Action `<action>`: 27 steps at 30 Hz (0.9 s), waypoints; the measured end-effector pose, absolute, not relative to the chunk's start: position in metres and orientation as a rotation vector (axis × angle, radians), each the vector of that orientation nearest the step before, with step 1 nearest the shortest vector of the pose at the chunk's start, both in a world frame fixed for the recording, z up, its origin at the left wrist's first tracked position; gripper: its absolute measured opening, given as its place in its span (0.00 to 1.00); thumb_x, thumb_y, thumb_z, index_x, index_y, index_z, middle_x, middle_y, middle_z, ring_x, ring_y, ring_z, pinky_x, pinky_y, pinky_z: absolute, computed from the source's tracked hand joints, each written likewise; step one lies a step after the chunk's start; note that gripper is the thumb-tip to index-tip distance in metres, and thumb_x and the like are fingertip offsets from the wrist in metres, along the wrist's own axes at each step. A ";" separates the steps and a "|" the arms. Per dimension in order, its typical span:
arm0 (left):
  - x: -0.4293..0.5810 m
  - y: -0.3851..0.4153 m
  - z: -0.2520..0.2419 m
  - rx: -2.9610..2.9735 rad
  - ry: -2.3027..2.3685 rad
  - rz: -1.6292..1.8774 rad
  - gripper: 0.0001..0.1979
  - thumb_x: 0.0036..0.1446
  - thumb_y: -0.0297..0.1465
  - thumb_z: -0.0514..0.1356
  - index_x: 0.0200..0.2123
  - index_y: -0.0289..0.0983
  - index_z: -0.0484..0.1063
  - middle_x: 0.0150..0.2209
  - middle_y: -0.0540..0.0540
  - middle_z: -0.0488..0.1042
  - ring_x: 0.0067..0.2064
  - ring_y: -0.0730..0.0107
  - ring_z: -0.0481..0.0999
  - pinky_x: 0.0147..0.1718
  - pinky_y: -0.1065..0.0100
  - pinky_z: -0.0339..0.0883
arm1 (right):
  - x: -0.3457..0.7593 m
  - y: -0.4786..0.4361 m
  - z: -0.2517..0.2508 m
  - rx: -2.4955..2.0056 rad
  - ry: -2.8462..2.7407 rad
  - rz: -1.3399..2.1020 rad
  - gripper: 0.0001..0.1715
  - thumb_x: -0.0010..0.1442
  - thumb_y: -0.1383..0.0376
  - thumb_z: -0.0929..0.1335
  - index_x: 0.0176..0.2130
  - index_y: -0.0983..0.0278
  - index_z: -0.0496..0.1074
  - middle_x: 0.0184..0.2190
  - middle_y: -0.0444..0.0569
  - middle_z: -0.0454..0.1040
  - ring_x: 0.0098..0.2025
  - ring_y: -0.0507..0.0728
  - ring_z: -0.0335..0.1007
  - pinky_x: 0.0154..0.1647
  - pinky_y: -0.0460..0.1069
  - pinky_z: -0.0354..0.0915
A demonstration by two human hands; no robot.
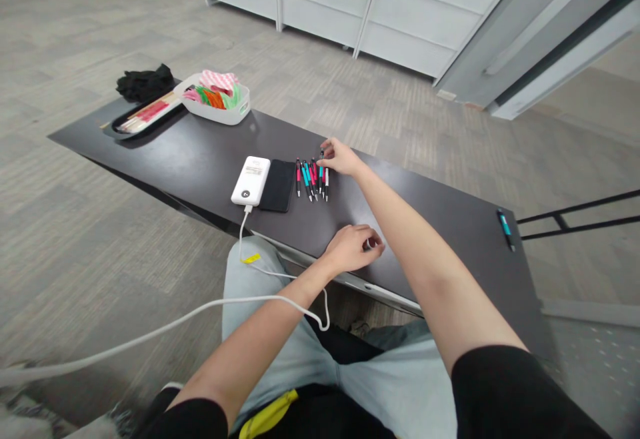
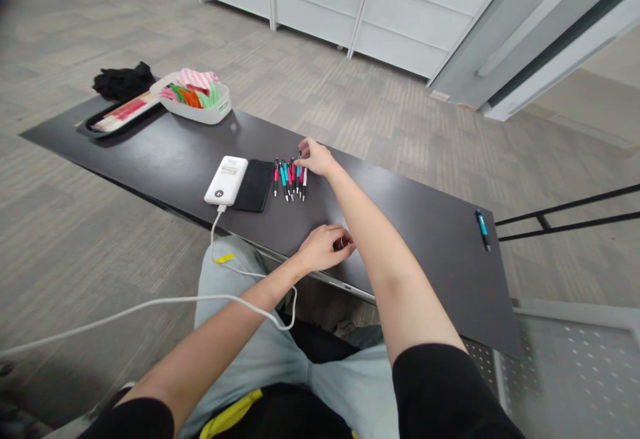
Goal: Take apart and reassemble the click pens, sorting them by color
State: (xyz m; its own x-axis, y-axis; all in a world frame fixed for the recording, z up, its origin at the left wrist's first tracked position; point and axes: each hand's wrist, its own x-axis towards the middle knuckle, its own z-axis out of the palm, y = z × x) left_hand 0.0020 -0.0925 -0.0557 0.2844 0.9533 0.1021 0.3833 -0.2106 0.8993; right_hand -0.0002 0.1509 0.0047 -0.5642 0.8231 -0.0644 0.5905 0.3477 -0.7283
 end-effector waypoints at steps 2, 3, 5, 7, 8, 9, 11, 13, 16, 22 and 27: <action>0.001 -0.092 -0.054 1.747 1.221 0.889 0.10 0.71 0.44 0.76 0.38 0.53 0.80 0.45 0.44 0.92 0.46 0.43 0.94 0.57 0.41 0.88 | 0.002 0.147 0.005 -1.218 -2.179 1.123 0.26 0.59 0.64 0.84 0.52 0.53 0.75 0.41 0.41 0.85 0.52 0.66 0.88 0.70 0.64 0.81; 0.000 -0.092 -0.053 1.751 1.227 0.885 0.10 0.71 0.43 0.76 0.38 0.52 0.80 0.44 0.44 0.92 0.46 0.43 0.94 0.56 0.41 0.88 | 0.005 0.145 0.005 -1.203 -2.115 1.159 0.27 0.59 0.62 0.84 0.52 0.53 0.75 0.40 0.40 0.84 0.49 0.65 0.88 0.67 0.64 0.83; -0.001 -0.092 -0.051 1.769 1.237 0.872 0.09 0.72 0.42 0.75 0.37 0.51 0.81 0.44 0.43 0.91 0.46 0.43 0.93 0.56 0.42 0.88 | 0.017 0.139 0.007 -1.166 -1.962 1.232 0.32 0.57 0.58 0.86 0.54 0.52 0.74 0.40 0.39 0.83 0.43 0.63 0.86 0.63 0.64 0.85; -0.003 -0.092 -0.048 1.780 1.245 0.868 0.10 0.73 0.41 0.75 0.37 0.50 0.83 0.44 0.42 0.91 0.46 0.44 0.93 0.56 0.43 0.88 | 0.041 0.131 0.009 -1.117 -1.778 1.277 0.39 0.53 0.52 0.89 0.55 0.51 0.74 0.40 0.40 0.82 0.43 0.63 0.86 0.59 0.63 0.88; -0.003 -0.092 -0.047 1.780 1.245 0.873 0.10 0.74 0.40 0.75 0.37 0.50 0.83 0.44 0.42 0.91 0.45 0.45 0.92 0.56 0.43 0.88 | 0.058 0.126 0.009 -1.097 -1.684 1.277 0.42 0.51 0.49 0.91 0.55 0.50 0.74 0.40 0.40 0.82 0.45 0.64 0.87 0.58 0.62 0.89; -0.004 -0.092 -0.046 1.775 1.253 0.886 0.10 0.74 0.39 0.75 0.37 0.50 0.83 0.44 0.43 0.91 0.44 0.46 0.91 0.56 0.43 0.88 | 0.078 0.119 0.009 -1.087 -1.596 1.261 0.44 0.49 0.46 0.91 0.55 0.50 0.73 0.40 0.41 0.83 0.48 0.65 0.88 0.58 0.62 0.89; -0.005 -0.093 -0.046 1.768 1.262 0.918 0.10 0.74 0.38 0.74 0.36 0.49 0.84 0.42 0.44 0.90 0.42 0.49 0.89 0.53 0.46 0.86 | 0.123 0.101 0.006 -1.108 -1.433 1.198 0.45 0.49 0.41 0.90 0.55 0.49 0.73 0.41 0.43 0.83 0.53 0.66 0.89 0.59 0.62 0.90; -0.007 -0.092 -0.047 1.760 1.270 0.949 0.10 0.74 0.36 0.73 0.35 0.49 0.84 0.40 0.45 0.89 0.40 0.51 0.88 0.49 0.48 0.84 | 0.170 0.077 0.000 -1.146 -1.304 1.150 0.44 0.49 0.42 0.88 0.55 0.49 0.72 0.42 0.43 0.84 0.53 0.66 0.90 0.61 0.62 0.89; -0.008 -0.091 -0.049 1.757 1.268 0.955 0.10 0.74 0.38 0.72 0.36 0.48 0.84 0.41 0.44 0.88 0.41 0.50 0.86 0.48 0.48 0.81 | 0.225 0.035 -0.012 -1.262 -1.185 1.082 0.41 0.50 0.43 0.86 0.53 0.49 0.70 0.42 0.43 0.84 0.52 0.65 0.89 0.63 0.62 0.89; -0.008 -0.092 -0.047 1.769 1.318 0.943 0.14 0.68 0.42 0.81 0.52 0.49 0.87 0.45 0.46 0.93 0.41 0.52 0.86 0.50 0.51 0.80 | 0.249 -0.029 -0.032 -1.357 -1.069 1.017 0.47 0.42 0.35 0.83 0.49 0.46 0.63 0.37 0.43 0.77 0.53 0.71 0.86 0.62 0.71 0.87; -0.004 -0.092 -0.044 1.839 1.305 0.889 0.23 0.63 0.38 0.86 0.58 0.49 0.87 0.50 0.46 0.96 0.46 0.49 0.90 0.60 0.49 0.79 | 0.235 -0.047 -0.042 -1.359 -1.042 1.007 0.48 0.41 0.29 0.80 0.47 0.45 0.59 0.36 0.44 0.72 0.54 0.75 0.84 0.56 0.73 0.86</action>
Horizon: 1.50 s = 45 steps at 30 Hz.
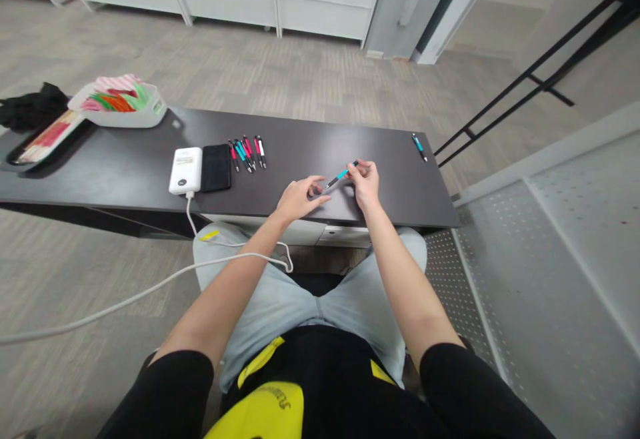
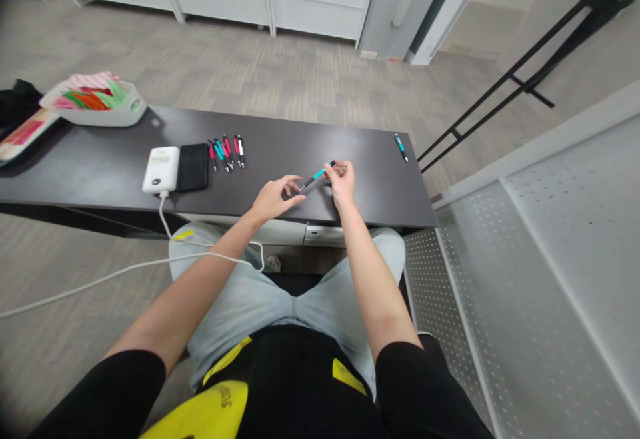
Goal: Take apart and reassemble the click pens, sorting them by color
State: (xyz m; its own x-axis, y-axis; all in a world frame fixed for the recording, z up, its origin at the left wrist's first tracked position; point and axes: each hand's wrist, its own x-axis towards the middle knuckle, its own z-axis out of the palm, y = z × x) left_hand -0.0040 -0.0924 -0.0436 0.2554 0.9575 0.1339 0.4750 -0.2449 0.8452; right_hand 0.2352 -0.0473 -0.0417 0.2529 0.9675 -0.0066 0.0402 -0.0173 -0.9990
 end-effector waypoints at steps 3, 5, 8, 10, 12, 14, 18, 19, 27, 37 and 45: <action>0.001 -0.092 -0.045 1.780 1.297 0.906 0.17 0.64 0.36 0.85 0.53 0.48 0.89 0.47 0.45 0.95 0.44 0.49 0.90 0.58 0.49 0.79 | 0.232 -0.051 -0.045 -1.332 -1.029 1.010 0.48 0.42 0.29 0.80 0.47 0.46 0.59 0.38 0.46 0.75 0.56 0.76 0.84 0.56 0.73 0.86; 0.006 -0.092 -0.047 1.673 1.270 0.963 0.13 0.65 0.35 0.83 0.49 0.47 0.89 0.45 0.46 0.94 0.43 0.50 0.89 0.56 0.50 0.80 | 0.231 -0.053 -0.047 -1.311 -1.025 1.017 0.47 0.43 0.30 0.81 0.49 0.45 0.60 0.40 0.47 0.78 0.57 0.75 0.85 0.58 0.74 0.87; 0.011 -0.092 -0.049 1.507 1.270 1.075 0.06 0.69 0.36 0.79 0.46 0.46 0.89 0.42 0.46 0.92 0.43 0.52 0.87 0.52 0.51 0.80 | 0.229 -0.053 -0.049 -1.290 -1.031 1.036 0.47 0.43 0.31 0.82 0.48 0.45 0.60 0.43 0.47 0.82 0.58 0.74 0.88 0.60 0.74 0.90; 0.012 -0.091 -0.049 1.454 1.300 1.121 0.03 0.72 0.37 0.76 0.46 0.46 0.88 0.39 0.47 0.89 0.41 0.53 0.85 0.49 0.52 0.79 | 0.228 -0.053 -0.051 -1.278 -1.032 1.046 0.47 0.43 0.32 0.83 0.46 0.46 0.58 0.44 0.47 0.84 0.58 0.73 0.89 0.59 0.75 0.92; 0.011 -0.090 -0.050 1.425 1.318 1.144 0.04 0.73 0.37 0.75 0.45 0.45 0.88 0.36 0.48 0.86 0.38 0.55 0.82 0.47 0.53 0.78 | 0.226 -0.054 -0.053 -1.260 -1.026 1.050 0.47 0.45 0.34 0.84 0.45 0.47 0.57 0.44 0.48 0.85 0.58 0.73 0.91 0.58 0.75 0.93; 0.010 -0.089 -0.051 1.399 1.322 1.170 0.04 0.72 0.37 0.75 0.45 0.45 0.88 0.35 0.49 0.85 0.38 0.57 0.81 0.47 0.54 0.77 | 0.226 -0.055 -0.055 -1.237 -1.018 1.048 0.45 0.47 0.35 0.85 0.44 0.46 0.57 0.45 0.47 0.86 0.58 0.72 0.92 0.60 0.76 0.94; 0.008 -0.091 -0.053 1.363 1.360 1.248 0.07 0.70 0.40 0.75 0.44 0.44 0.89 0.35 0.48 0.85 0.36 0.58 0.80 0.44 0.55 0.76 | 0.227 -0.057 -0.056 -1.191 -1.061 1.067 0.42 0.51 0.40 0.85 0.48 0.45 0.60 0.45 0.44 0.87 0.51 0.68 0.91 0.67 0.71 0.92; 0.006 -0.091 -0.053 1.353 1.387 1.276 0.07 0.70 0.40 0.75 0.44 0.45 0.89 0.35 0.48 0.86 0.36 0.58 0.80 0.44 0.55 0.76 | 0.226 -0.057 -0.056 -1.190 -1.087 1.059 0.41 0.53 0.42 0.85 0.50 0.45 0.61 0.45 0.43 0.87 0.49 0.67 0.90 0.67 0.69 0.91; -0.065 -0.089 -0.033 1.305 1.826 1.514 0.08 0.70 0.39 0.72 0.36 0.52 0.79 0.38 0.43 0.89 0.45 0.45 0.88 0.57 0.50 0.78 | 0.220 -0.054 -0.053 -1.279 -1.216 0.962 0.22 0.61 0.55 0.82 0.46 0.47 0.70 0.36 0.43 0.76 0.37 0.63 0.73 0.46 0.59 0.79; -0.100 -0.078 -0.032 1.622 2.113 1.072 0.15 0.71 0.39 0.77 0.39 0.50 0.73 0.34 0.42 0.82 0.52 0.29 0.90 0.67 0.41 0.66 | 0.222 -0.060 -0.042 -1.315 -1.315 0.974 0.15 0.62 0.56 0.80 0.42 0.49 0.74 0.31 0.43 0.74 0.34 0.63 0.70 0.42 0.59 0.71; -0.163 0.006 0.014 1.606 2.357 0.572 0.22 0.82 0.36 0.68 0.71 0.33 0.82 0.79 0.19 0.77 0.82 0.27 0.77 0.82 0.39 0.63 | 0.221 -0.061 -0.042 -1.306 -1.402 0.984 0.08 0.62 0.55 0.77 0.38 0.49 0.76 0.29 0.43 0.72 0.32 0.63 0.69 0.44 0.59 0.69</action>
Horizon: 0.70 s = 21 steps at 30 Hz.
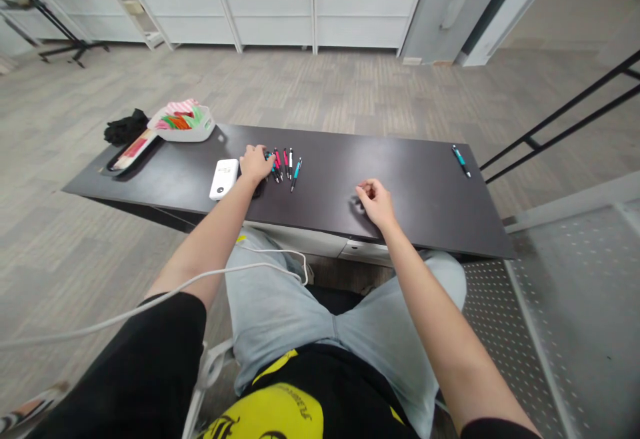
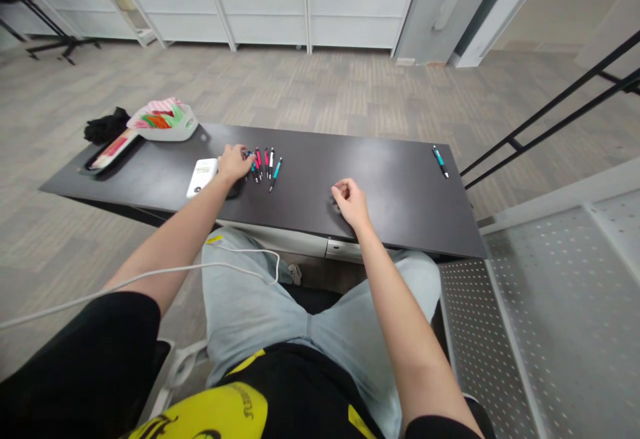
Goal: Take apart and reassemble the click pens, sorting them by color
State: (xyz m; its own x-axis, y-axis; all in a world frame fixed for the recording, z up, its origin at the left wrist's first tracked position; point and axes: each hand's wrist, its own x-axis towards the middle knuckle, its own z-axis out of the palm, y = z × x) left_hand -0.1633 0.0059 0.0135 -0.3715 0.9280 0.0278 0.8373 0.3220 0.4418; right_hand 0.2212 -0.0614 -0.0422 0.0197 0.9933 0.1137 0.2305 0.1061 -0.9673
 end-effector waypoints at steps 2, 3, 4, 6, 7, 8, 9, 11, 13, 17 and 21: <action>-0.172 0.026 0.019 1.574 2.347 0.370 0.26 0.77 0.43 0.75 0.69 0.35 0.85 0.83 0.17 0.71 0.85 0.21 0.72 0.86 0.35 0.59 | 0.222 -0.062 -0.042 -1.308 -1.410 0.981 0.08 0.62 0.54 0.77 0.38 0.49 0.76 0.28 0.43 0.72 0.32 0.62 0.68 0.44 0.59 0.69; -0.174 0.034 0.021 1.568 2.343 0.330 0.28 0.73 0.47 0.78 0.66 0.36 0.87 0.83 0.16 0.71 0.86 0.18 0.71 0.86 0.33 0.57 | 0.222 -0.062 -0.042 -1.309 -1.410 0.980 0.07 0.62 0.54 0.77 0.38 0.49 0.76 0.28 0.43 0.72 0.32 0.62 0.68 0.43 0.59 0.69; -0.176 0.039 0.021 1.569 2.338 0.300 0.29 0.70 0.50 0.80 0.64 0.37 0.88 0.83 0.16 0.71 0.86 0.16 0.70 0.87 0.33 0.55 | 0.222 -0.062 -0.042 -1.311 -1.409 0.978 0.07 0.63 0.54 0.77 0.38 0.49 0.76 0.28 0.42 0.72 0.31 0.62 0.68 0.43 0.59 0.69; -0.179 0.044 0.018 1.576 2.343 0.289 0.30 0.68 0.52 0.81 0.61 0.37 0.88 0.83 0.17 0.72 0.86 0.16 0.70 0.87 0.32 0.54 | 0.223 -0.062 -0.043 -1.316 -1.403 0.976 0.07 0.63 0.54 0.77 0.38 0.49 0.76 0.28 0.42 0.71 0.31 0.62 0.68 0.42 0.59 0.69; -0.180 0.044 0.016 1.579 2.348 0.281 0.30 0.68 0.53 0.81 0.61 0.38 0.87 0.83 0.18 0.73 0.85 0.18 0.70 0.87 0.32 0.54 | 0.223 -0.062 -0.043 -1.318 -1.400 0.975 0.08 0.63 0.54 0.77 0.38 0.49 0.76 0.28 0.42 0.71 0.31 0.63 0.68 0.42 0.59 0.69; -0.181 0.044 0.014 1.579 2.355 0.282 0.29 0.69 0.52 0.80 0.61 0.39 0.86 0.82 0.20 0.75 0.85 0.20 0.71 0.87 0.31 0.55 | 0.224 -0.062 -0.044 -1.320 -1.398 0.974 0.08 0.63 0.53 0.77 0.38 0.49 0.76 0.28 0.42 0.71 0.32 0.63 0.68 0.42 0.59 0.69; -0.183 0.043 0.011 1.577 2.361 0.298 0.27 0.70 0.51 0.79 0.60 0.40 0.85 0.80 0.22 0.78 0.84 0.22 0.72 0.86 0.31 0.57 | 0.224 -0.062 -0.045 -1.322 -1.396 0.974 0.08 0.63 0.53 0.76 0.38 0.49 0.76 0.28 0.42 0.71 0.32 0.62 0.67 0.43 0.59 0.69; -0.185 0.040 0.006 1.563 2.361 0.391 0.22 0.70 0.46 0.79 0.58 0.43 0.82 0.74 0.27 0.84 0.80 0.25 0.76 0.84 0.30 0.59 | 0.224 -0.061 -0.046 -1.324 -1.393 0.977 0.08 0.63 0.53 0.76 0.38 0.49 0.76 0.28 0.42 0.71 0.32 0.62 0.67 0.43 0.59 0.69; -0.186 0.038 0.002 1.510 2.324 0.604 0.16 0.69 0.37 0.79 0.53 0.44 0.79 0.64 0.32 0.88 0.74 0.29 0.81 0.83 0.30 0.61 | 0.224 -0.060 -0.047 -1.329 -1.391 0.979 0.08 0.63 0.53 0.76 0.38 0.49 0.76 0.28 0.42 0.71 0.32 0.62 0.67 0.43 0.59 0.69; -0.188 0.036 0.008 1.415 2.209 0.986 0.10 0.72 0.26 0.72 0.48 0.43 0.74 0.53 0.39 0.87 0.64 0.47 0.87 0.76 0.47 0.74 | 0.223 -0.060 -0.046 -1.343 -1.388 0.969 0.07 0.63 0.55 0.76 0.38 0.49 0.75 0.28 0.42 0.71 0.32 0.62 0.67 0.42 0.58 0.69; -0.191 0.028 0.029 1.365 2.078 1.223 0.09 0.74 0.25 0.71 0.51 0.42 0.77 0.48 0.46 0.83 0.50 0.58 0.88 0.61 0.59 0.83 | 0.222 -0.062 -0.039 -1.349 -1.402 0.965 0.07 0.62 0.56 0.76 0.37 0.49 0.75 0.28 0.42 0.71 0.31 0.62 0.66 0.42 0.59 0.68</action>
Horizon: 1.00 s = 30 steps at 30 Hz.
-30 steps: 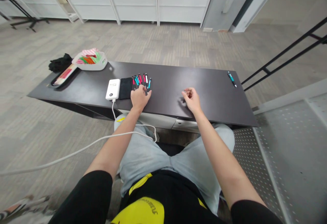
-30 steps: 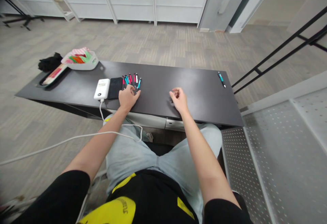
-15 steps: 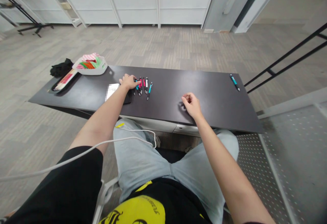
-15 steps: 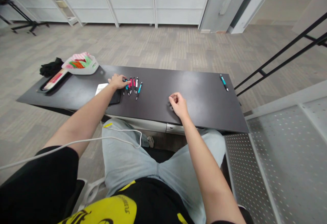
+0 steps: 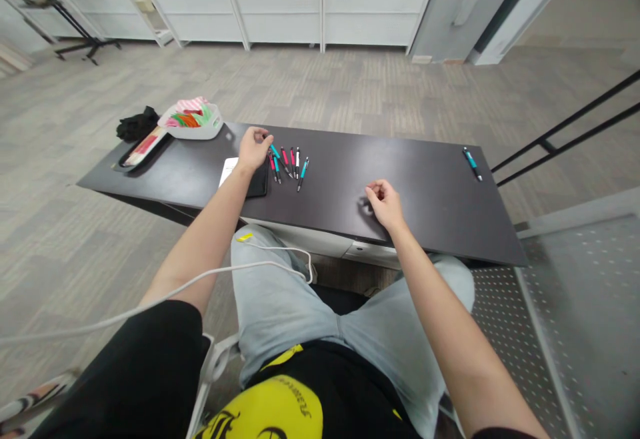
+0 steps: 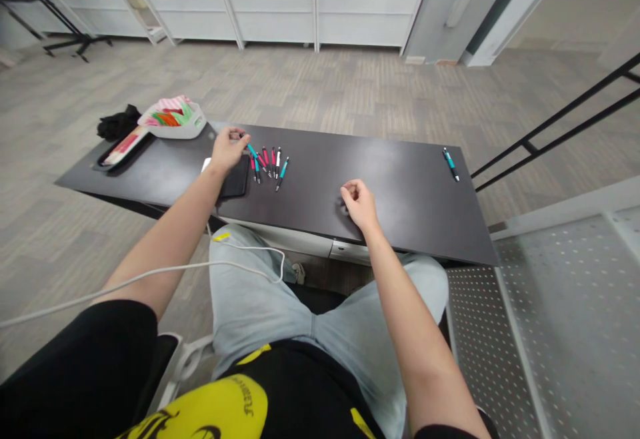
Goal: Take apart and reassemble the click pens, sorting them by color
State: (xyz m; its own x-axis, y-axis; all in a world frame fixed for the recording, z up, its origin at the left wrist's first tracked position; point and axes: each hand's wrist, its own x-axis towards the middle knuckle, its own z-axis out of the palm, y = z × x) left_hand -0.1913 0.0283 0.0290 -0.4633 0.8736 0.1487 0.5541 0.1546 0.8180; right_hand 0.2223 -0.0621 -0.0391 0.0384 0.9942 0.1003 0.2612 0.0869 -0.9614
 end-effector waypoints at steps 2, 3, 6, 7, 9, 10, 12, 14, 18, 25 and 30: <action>-0.189 0.020 0.037 1.269 1.897 1.416 0.07 0.75 0.25 0.73 0.48 0.42 0.80 0.42 0.50 0.81 0.42 0.63 0.87 0.50 0.63 0.83 | 0.222 -0.064 -0.035 -1.350 -1.419 0.973 0.07 0.62 0.57 0.77 0.36 0.49 0.76 0.27 0.42 0.71 0.31 0.63 0.66 0.41 0.59 0.68; -0.185 0.014 0.039 1.205 1.787 1.507 0.07 0.76 0.25 0.74 0.46 0.42 0.80 0.40 0.50 0.81 0.39 0.65 0.86 0.45 0.65 0.82 | 0.222 -0.065 -0.033 -1.347 -1.429 0.980 0.07 0.62 0.57 0.78 0.36 0.49 0.76 0.28 0.43 0.72 0.31 0.63 0.67 0.41 0.59 0.68; -0.158 -0.011 0.030 0.972 1.450 1.698 0.14 0.78 0.28 0.78 0.40 0.43 0.78 0.37 0.49 0.83 0.37 0.67 0.88 0.39 0.69 0.81 | 0.221 -0.069 -0.027 -1.336 -1.455 1.011 0.08 0.62 0.58 0.79 0.37 0.49 0.78 0.30 0.45 0.75 0.33 0.64 0.69 0.41 0.59 0.69; -0.144 -0.022 0.023 0.885 1.346 1.730 0.16 0.77 0.29 0.80 0.39 0.43 0.78 0.38 0.48 0.86 0.39 0.66 0.90 0.40 0.69 0.82 | 0.220 -0.071 -0.025 -1.333 -1.462 1.027 0.08 0.63 0.57 0.80 0.37 0.49 0.79 0.31 0.45 0.76 0.33 0.64 0.70 0.42 0.59 0.71; -0.110 -0.044 0.005 0.715 1.217 1.733 0.18 0.74 0.31 0.83 0.39 0.43 0.77 0.41 0.48 0.89 0.41 0.65 0.92 0.43 0.68 0.85 | 0.213 -0.076 -0.021 -1.323 -1.476 1.071 0.06 0.66 0.57 0.80 0.40 0.49 0.81 0.33 0.47 0.80 0.36 0.65 0.74 0.45 0.60 0.75; -0.092 -0.056 -0.004 0.664 1.191 1.695 0.18 0.73 0.33 0.84 0.40 0.43 0.78 0.41 0.48 0.89 0.42 0.64 0.94 0.46 0.66 0.87 | 0.207 -0.079 -0.020 -1.313 -1.487 1.102 0.05 0.67 0.57 0.80 0.43 0.49 0.83 0.36 0.48 0.82 0.39 0.66 0.77 0.47 0.60 0.77; -0.054 -0.076 -0.022 0.650 1.170 1.604 0.18 0.71 0.35 0.85 0.42 0.43 0.78 0.41 0.48 0.89 0.46 0.59 0.96 0.54 0.58 0.90 | 0.193 -0.085 -0.015 -1.285 -1.499 1.151 0.08 0.69 0.57 0.80 0.48 0.49 0.84 0.43 0.48 0.87 0.44 0.65 0.82 0.51 0.59 0.80; -0.023 -0.093 -0.034 0.690 1.144 1.534 0.19 0.69 0.33 0.86 0.40 0.43 0.79 0.41 0.46 0.89 0.49 0.53 0.97 0.61 0.50 0.91 | 0.178 -0.089 -0.011 -1.218 -1.486 1.230 0.08 0.75 0.55 0.78 0.53 0.49 0.83 0.49 0.49 0.89 0.49 0.65 0.84 0.57 0.60 0.82; 0.010 -0.111 -0.040 0.819 1.117 1.403 0.17 0.66 0.23 0.85 0.35 0.43 0.83 0.40 0.43 0.91 0.49 0.52 0.94 0.70 0.44 0.87 | 0.165 -0.091 -0.002 -1.195 -1.415 1.185 0.10 0.84 0.53 0.71 0.46 0.50 0.77 0.47 0.51 0.85 0.57 0.65 0.82 0.62 0.59 0.81; 0.006 -0.110 -0.020 0.912 1.118 1.488 0.04 0.77 0.33 0.81 0.51 0.48 0.93 0.56 0.41 0.92 0.62 0.51 0.91 0.70 0.53 0.85 | 0.185 -0.109 0.008 -1.094 -1.374 1.443 0.25 0.81 0.39 0.73 0.39 0.51 0.73 0.28 0.39 0.56 0.29 0.58 0.52 0.34 0.52 0.58; 0.017 -0.107 -0.008 0.926 0.885 1.463 0.06 0.82 0.40 0.79 0.49 0.47 0.97 0.49 0.40 0.93 0.48 0.57 0.90 0.51 0.63 0.86 | 0.187 -0.134 0.018 -0.961 -1.260 1.738 0.30 0.76 0.36 0.75 0.37 0.53 0.69 0.29 0.38 0.52 0.29 0.55 0.35 0.33 0.52 0.38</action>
